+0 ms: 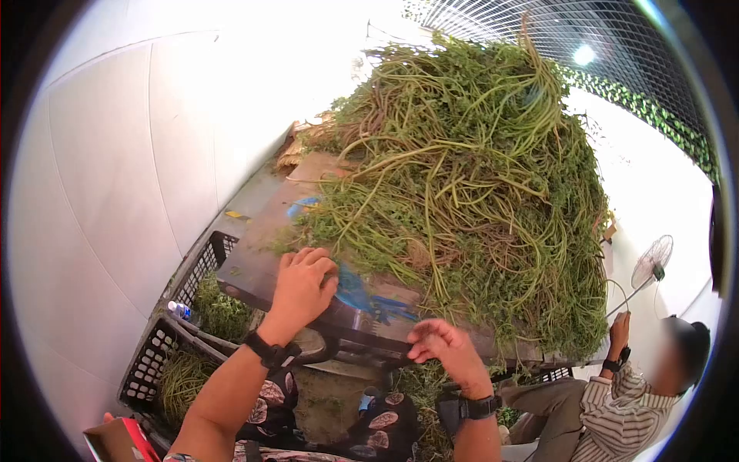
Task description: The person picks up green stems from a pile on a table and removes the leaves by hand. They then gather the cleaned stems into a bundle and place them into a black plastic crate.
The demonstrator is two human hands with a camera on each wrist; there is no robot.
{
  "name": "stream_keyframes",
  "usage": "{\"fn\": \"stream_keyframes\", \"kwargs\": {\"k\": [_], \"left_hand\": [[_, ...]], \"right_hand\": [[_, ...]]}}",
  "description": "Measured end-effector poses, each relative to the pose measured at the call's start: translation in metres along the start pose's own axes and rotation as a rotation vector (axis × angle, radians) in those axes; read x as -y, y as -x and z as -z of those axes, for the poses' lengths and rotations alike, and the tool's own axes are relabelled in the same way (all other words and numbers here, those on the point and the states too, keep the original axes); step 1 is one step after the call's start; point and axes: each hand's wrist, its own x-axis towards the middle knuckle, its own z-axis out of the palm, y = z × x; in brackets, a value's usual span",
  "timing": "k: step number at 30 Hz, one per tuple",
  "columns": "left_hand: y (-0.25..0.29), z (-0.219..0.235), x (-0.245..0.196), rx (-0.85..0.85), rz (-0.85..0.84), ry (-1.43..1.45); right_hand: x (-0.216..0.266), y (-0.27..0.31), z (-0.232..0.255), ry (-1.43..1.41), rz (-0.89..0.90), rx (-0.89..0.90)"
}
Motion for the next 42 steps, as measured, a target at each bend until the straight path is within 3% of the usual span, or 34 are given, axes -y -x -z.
{"fn": "stream_keyframes", "kwargs": {"k": [2,3,5,9,12,15,19,25,31,34,38,41,42], "left_hand": [[-0.002,-0.007,-0.009,-0.018,-0.013,0.013],[0.002,0.009,0.007,-0.006,-0.013,0.002],[0.001,0.006,0.007,-0.031,-0.018,0.016],[-0.001,0.005,0.008,-0.023,-0.019,0.022],[-0.002,0.005,0.006,-0.024,-0.017,0.016],[0.0,0.004,0.006,-0.005,-0.008,0.009],[0.0,0.003,0.007,-0.005,-0.018,-0.015],[0.0,0.002,0.007,-0.001,-0.015,-0.022],[-0.001,0.0,0.008,-0.002,-0.027,-0.032],[-0.002,0.0,0.007,0.013,-0.03,-0.061],[-0.002,0.0,0.004,0.041,-0.03,-0.089],[-0.002,0.002,0.002,0.044,-0.01,-0.077],[-0.002,0.002,0.002,0.037,-0.012,-0.076]], "right_hand": [[0.014,-0.009,0.009,0.16,0.042,-0.112],[0.019,-0.021,-0.013,0.194,0.086,-0.118],[0.03,-0.033,-0.009,0.318,0.192,-0.144],[0.037,-0.071,0.011,0.772,0.343,-0.333],[0.037,-0.097,0.018,0.925,0.359,-0.437],[0.027,-0.119,0.017,1.157,0.299,-0.438],[0.023,-0.129,0.005,1.486,0.367,-0.473],[0.027,-0.137,0.023,1.423,0.441,-0.481],[0.04,-0.102,0.018,1.398,0.666,-0.436],[0.035,-0.093,0.025,1.453,0.562,-0.414],[0.053,-0.094,0.024,1.241,0.676,-0.632],[0.08,-0.102,-0.009,0.936,0.637,-0.427],[0.077,-0.114,-0.017,0.951,0.612,-0.271]]}}
